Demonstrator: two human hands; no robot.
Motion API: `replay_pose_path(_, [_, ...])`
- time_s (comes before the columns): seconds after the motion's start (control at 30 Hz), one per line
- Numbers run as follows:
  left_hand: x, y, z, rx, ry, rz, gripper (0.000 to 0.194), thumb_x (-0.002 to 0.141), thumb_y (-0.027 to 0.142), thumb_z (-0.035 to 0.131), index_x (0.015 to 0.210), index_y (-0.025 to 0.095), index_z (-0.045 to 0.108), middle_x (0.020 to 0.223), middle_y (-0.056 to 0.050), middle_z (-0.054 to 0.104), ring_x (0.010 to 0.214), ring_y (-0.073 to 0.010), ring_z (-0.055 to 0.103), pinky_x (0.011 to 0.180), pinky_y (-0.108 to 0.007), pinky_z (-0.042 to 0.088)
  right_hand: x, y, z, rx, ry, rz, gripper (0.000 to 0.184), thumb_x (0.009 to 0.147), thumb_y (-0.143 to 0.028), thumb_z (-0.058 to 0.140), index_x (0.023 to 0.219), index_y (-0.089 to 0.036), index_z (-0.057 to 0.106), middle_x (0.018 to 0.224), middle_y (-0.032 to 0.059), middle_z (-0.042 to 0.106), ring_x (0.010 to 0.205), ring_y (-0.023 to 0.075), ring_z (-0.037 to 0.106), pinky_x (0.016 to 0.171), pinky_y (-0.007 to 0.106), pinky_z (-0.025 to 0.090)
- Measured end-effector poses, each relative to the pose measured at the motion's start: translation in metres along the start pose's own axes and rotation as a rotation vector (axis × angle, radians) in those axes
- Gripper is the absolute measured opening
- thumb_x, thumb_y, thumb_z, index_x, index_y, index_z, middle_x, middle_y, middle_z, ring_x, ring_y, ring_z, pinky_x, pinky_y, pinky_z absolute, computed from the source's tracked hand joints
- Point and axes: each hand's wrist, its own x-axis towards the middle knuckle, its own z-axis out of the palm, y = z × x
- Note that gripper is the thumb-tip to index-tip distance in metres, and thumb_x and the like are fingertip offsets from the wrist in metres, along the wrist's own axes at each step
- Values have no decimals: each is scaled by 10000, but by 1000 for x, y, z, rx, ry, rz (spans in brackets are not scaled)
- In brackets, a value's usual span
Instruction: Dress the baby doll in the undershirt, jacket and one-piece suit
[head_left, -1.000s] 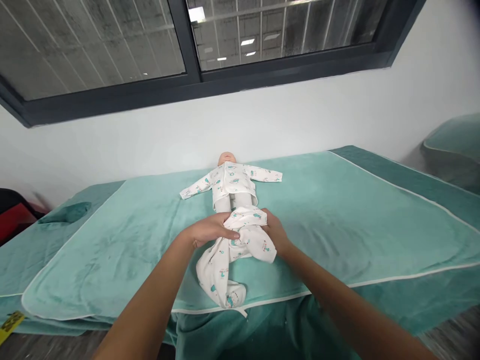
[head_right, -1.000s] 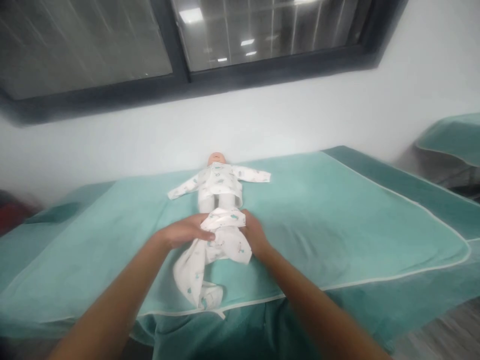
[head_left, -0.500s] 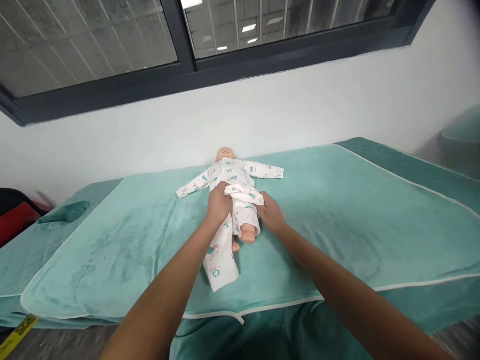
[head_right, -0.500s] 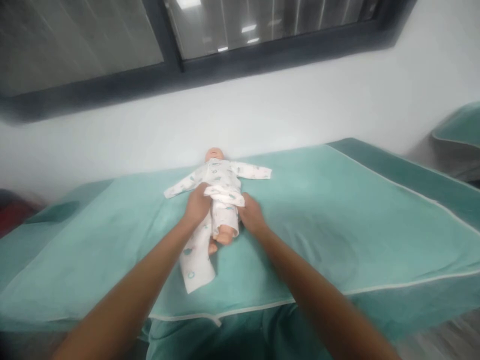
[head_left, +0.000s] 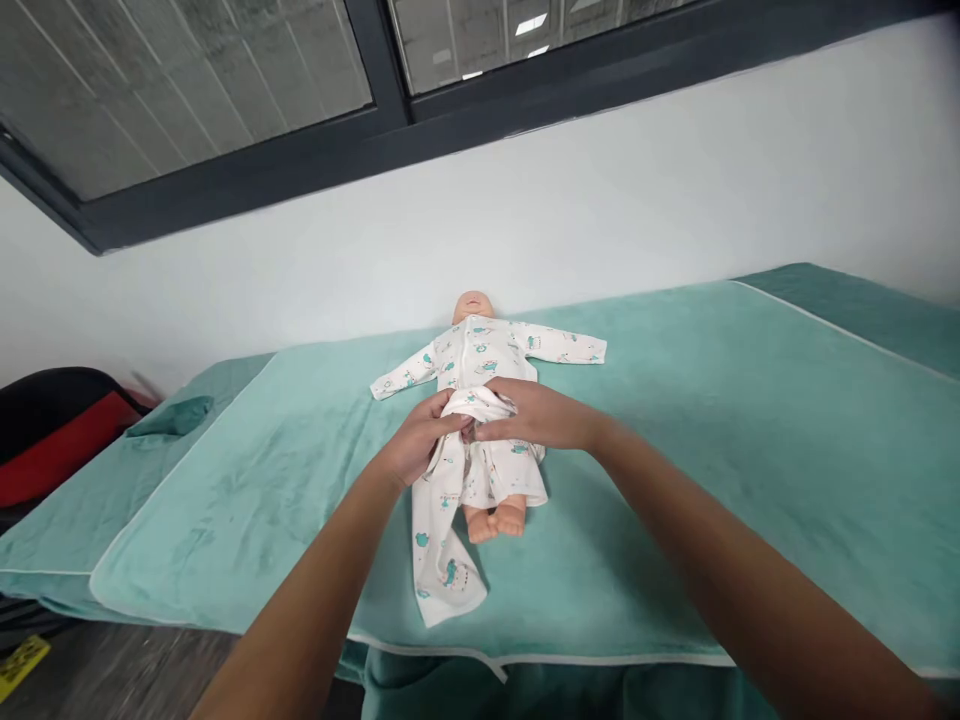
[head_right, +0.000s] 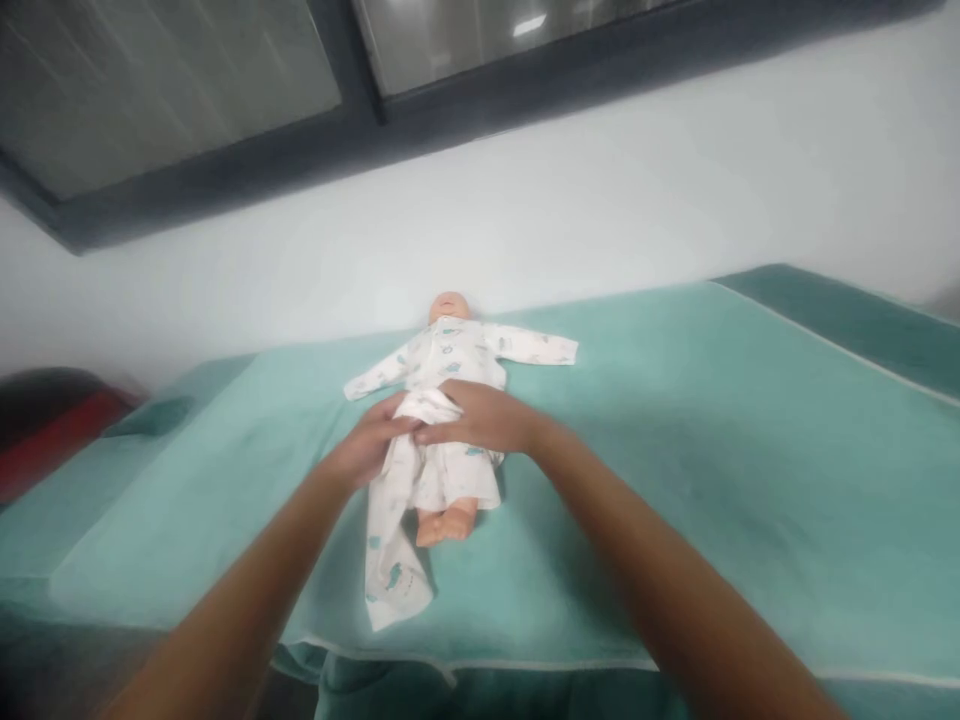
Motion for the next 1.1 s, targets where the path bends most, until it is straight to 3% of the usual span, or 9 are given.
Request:
replay_pose_path(0.07, [5,4,5,20,94,51,230,693,254,750,852,161,612,670,19,582,603,-121,539,587,-235,395,21,-7,0,35,-62,-55,288,743,-495,732,856,-232,706,820,19,701,775,217,614,692,317,448])
replay_pose_path(0.17, [8,7,2,47,146,57,209,705,270,749,821,161,613,650,26,577,589,-115,535,582,-230,393,40,5,5,215,-154,-52,269,769,-467,712,840,-208,725,796,14,717,776,206,638,709,307,456])
replay_pose_path(0.33, [10,-1,-14,-1,35,-44,340,688,344,798,912,151,631,793,-20,650,676,-154,604,654,-263,454,41,39,18,657,14,82,220,702,-347,768,828,-180,701,772,-11,686,715,160,616,654,266,454])
replay_pose_path(0.47, [19,-7,-7,-42,165,-3,340,717,352,785,939,162,611,812,-14,654,671,-142,602,637,-252,460,39,38,27,953,28,159,274,692,-298,767,923,-167,697,785,10,696,716,164,635,679,277,495])
replay_pose_path(0.63, [19,-8,1,-47,326,90,317,729,385,760,874,165,583,745,11,609,620,-119,556,584,-230,436,35,25,20,687,-283,23,492,703,-316,803,1165,-219,665,1045,18,716,966,203,655,810,293,507])
replay_pose_path(0.8, [3,-15,-1,-2,360,26,367,727,476,750,806,172,562,688,26,572,588,-108,517,557,-220,417,29,24,18,330,-527,17,324,712,-413,794,962,-210,754,989,16,738,936,226,663,823,321,510])
replay_pose_path(0.97, [-8,-12,-4,124,173,-21,446,677,490,797,921,150,644,804,-23,660,710,-160,594,635,-244,460,30,34,34,782,-174,136,377,757,-468,756,951,-147,719,887,50,733,833,204,677,764,317,525])
replay_pose_path(1.03, [-7,-11,-6,149,47,-67,491,611,411,855,966,133,660,859,-48,683,741,-181,614,658,-261,479,31,37,37,856,-97,158,394,753,-479,761,950,-142,712,869,56,732,799,197,674,724,301,523])
replay_pose_path(1.1, [-3,-12,-7,109,49,-67,485,609,347,856,995,132,658,871,-51,688,743,-179,619,661,-265,487,31,38,35,817,-80,164,410,766,-503,744,984,-157,713,895,53,734,797,188,670,704,287,517])
